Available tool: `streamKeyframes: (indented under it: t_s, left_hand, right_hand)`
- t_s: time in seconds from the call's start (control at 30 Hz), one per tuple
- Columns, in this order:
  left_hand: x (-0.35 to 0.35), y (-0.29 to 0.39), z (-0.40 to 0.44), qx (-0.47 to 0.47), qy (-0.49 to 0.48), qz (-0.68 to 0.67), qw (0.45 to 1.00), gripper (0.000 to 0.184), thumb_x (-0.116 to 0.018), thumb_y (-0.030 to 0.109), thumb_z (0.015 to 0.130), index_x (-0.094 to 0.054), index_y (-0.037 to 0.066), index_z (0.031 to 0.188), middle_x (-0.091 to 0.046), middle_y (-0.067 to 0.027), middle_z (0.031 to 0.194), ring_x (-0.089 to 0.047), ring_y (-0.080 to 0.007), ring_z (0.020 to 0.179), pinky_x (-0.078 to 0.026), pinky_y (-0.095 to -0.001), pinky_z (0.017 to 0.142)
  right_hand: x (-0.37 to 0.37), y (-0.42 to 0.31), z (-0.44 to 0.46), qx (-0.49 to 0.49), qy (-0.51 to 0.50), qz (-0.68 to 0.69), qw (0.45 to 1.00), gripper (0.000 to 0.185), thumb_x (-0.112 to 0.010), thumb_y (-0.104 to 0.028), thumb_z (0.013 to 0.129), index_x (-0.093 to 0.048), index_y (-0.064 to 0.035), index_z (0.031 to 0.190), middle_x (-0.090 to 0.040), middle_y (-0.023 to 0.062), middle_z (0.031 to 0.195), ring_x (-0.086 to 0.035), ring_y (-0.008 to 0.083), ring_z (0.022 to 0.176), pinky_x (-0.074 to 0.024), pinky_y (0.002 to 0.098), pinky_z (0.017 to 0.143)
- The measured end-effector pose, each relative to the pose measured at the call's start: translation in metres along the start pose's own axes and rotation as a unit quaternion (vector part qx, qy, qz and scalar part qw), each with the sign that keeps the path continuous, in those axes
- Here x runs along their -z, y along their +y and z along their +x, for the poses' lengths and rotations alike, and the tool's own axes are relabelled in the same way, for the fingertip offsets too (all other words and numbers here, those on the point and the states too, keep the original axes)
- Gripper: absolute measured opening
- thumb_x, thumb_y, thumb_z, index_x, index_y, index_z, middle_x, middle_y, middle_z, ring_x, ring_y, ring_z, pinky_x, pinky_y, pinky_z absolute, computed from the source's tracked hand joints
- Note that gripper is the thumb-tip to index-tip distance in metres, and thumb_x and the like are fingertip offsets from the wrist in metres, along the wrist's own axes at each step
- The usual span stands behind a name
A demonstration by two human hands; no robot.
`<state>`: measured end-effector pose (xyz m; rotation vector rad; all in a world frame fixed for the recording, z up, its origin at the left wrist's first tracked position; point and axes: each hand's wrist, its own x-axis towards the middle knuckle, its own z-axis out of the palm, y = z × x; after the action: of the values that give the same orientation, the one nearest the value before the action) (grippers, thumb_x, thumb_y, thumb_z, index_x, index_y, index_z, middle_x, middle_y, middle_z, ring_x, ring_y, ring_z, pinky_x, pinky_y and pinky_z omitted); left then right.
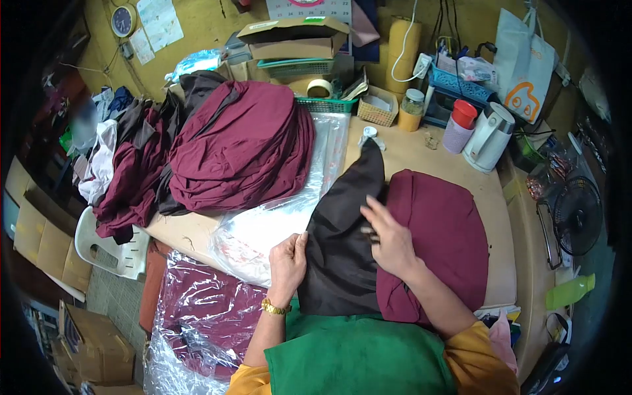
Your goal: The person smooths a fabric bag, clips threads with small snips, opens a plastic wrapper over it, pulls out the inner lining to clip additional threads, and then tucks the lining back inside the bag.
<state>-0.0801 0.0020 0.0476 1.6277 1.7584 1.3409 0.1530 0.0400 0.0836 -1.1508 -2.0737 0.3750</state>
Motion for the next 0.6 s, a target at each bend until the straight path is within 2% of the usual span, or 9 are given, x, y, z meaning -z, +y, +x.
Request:
streamKeyframes:
  t_s: [0.07, 0.2, 0.23, 0.27, 0.3, 0.37, 0.4, 0.5, 0.6]
  left_hand:
    - [0.005, -0.019, 0.005, 0.01, 0.027, 0.024, 0.999, 0.034, -0.058, 0.021, 0.098, -0.058, -0.002, 0.074, -0.044, -0.0169, 0.056, -0.041, -0.0204, 0.049, -0.037, -0.0368, 0.051]
    - [0.063, -0.052, 0.027, 0.077, 0.154, 0.003, 0.985, 0.044, -0.051, 0.027, 0.103, -0.053, 0.001, 0.068, -0.051, -0.0006, 0.059, -0.042, -0.008, 0.057, -0.034, -0.0285, 0.052]
    - [0.077, -0.054, 0.033, 0.035, 0.213, 0.0, 0.976, 0.038, -0.052, 0.024, 0.103, -0.057, 0.0, 0.074, -0.051, -0.002, 0.062, -0.044, -0.0085, 0.06, -0.036, -0.028, 0.054]
    - [0.086, -0.049, 0.031, 0.065, 0.225, -0.052, 0.971, 0.018, -0.057, 0.014, 0.099, -0.061, -0.002, 0.09, -0.056, -0.0054, 0.073, -0.053, -0.0131, 0.07, -0.045, -0.0283, 0.065]
    - [0.084, -0.041, 0.037, -0.019, 0.301, 0.007, 0.953, 0.011, -0.059, 0.009, 0.096, -0.06, -0.002, 0.099, -0.058, -0.0076, 0.083, -0.056, -0.0164, 0.078, -0.047, -0.0293, 0.073]
    - [0.08, -0.029, 0.035, -0.079, 0.315, 0.068, 0.943, 0.023, -0.062, 0.003, 0.092, -0.057, -0.001, 0.114, -0.06, -0.0113, 0.105, -0.058, -0.0218, 0.094, -0.049, -0.0317, 0.086]
    - [0.08, -0.026, 0.032, -0.057, 0.256, 0.068, 0.962, 0.029, -0.062, 0.002, 0.091, -0.055, -0.001, 0.119, -0.059, -0.0128, 0.116, -0.058, -0.0239, 0.102, -0.048, -0.0331, 0.092]
    - [0.033, -0.017, 0.02, 0.046, 0.006, -0.135, 0.99, 0.037, -0.06, 0.007, 0.095, -0.051, -0.001, 0.129, -0.059, -0.0134, 0.119, -0.062, -0.0168, 0.092, -0.056, -0.0294, 0.074]
    - [-0.011, 0.015, 0.001, 0.048, -0.071, -0.006, 0.996, 0.059, -0.064, 0.02, 0.096, -0.036, -0.005, 0.141, -0.063, -0.0153, 0.11, -0.064, -0.016, 0.078, -0.052, -0.0308, 0.07]
  right_hand:
    - [-0.02, 0.044, -0.027, -0.02, -0.08, -0.136, 0.987, 0.053, -0.06, 0.009, 0.069, -0.062, -0.0008, 0.121, -0.052, 0.0178, 0.14, -0.067, 0.0333, 0.102, -0.0568, 0.0393, 0.083]
    - [0.004, 0.079, -0.026, -0.033, -0.056, -0.106, 0.992, 0.049, -0.059, 0.005, 0.072, -0.064, -0.0044, 0.12, -0.059, 0.0139, 0.133, -0.067, 0.0331, 0.1, -0.0564, 0.0408, 0.083]
    - [0.006, 0.084, -0.027, -0.026, -0.048, -0.109, 0.993, 0.046, -0.06, 0.005, 0.074, -0.065, -0.0046, 0.118, -0.06, 0.0145, 0.131, -0.067, 0.033, 0.101, -0.0562, 0.0399, 0.084]
    - [0.007, 0.087, -0.027, -0.017, -0.039, -0.113, 0.993, 0.042, -0.061, 0.005, 0.075, -0.066, -0.0048, 0.116, -0.062, 0.015, 0.129, -0.067, 0.0329, 0.102, -0.0559, 0.0389, 0.085]
    - [0.007, 0.086, -0.026, -0.017, -0.041, -0.113, 0.993, 0.042, -0.061, 0.005, 0.075, -0.066, -0.0048, 0.116, -0.062, 0.015, 0.129, -0.067, 0.0329, 0.102, -0.0559, 0.0389, 0.085]
    - [0.006, 0.084, -0.027, -0.037, -0.048, -0.111, 0.992, 0.038, -0.062, 0.003, 0.079, -0.067, -0.0046, 0.116, -0.062, 0.0139, 0.128, -0.067, 0.0328, 0.101, -0.0557, 0.0388, 0.084]
    - [0.005, 0.085, -0.026, -0.036, -0.05, -0.109, 0.992, 0.038, -0.062, 0.003, 0.079, -0.067, -0.0046, 0.116, -0.062, 0.0139, 0.128, -0.067, 0.0328, 0.101, -0.0557, 0.0388, 0.084]
    - [0.002, 0.09, -0.028, -0.037, -0.042, -0.095, 0.994, 0.044, -0.059, 0.005, 0.074, -0.066, -0.0047, 0.117, -0.06, 0.013, 0.132, -0.069, 0.0319, 0.096, -0.0557, 0.0406, 0.083]
    - [0.002, 0.096, -0.024, -0.044, -0.026, -0.102, 0.993, 0.043, -0.059, 0.006, 0.074, -0.067, -0.0044, 0.115, -0.061, 0.0126, 0.13, -0.069, 0.0321, 0.096, -0.0556, 0.0406, 0.083]
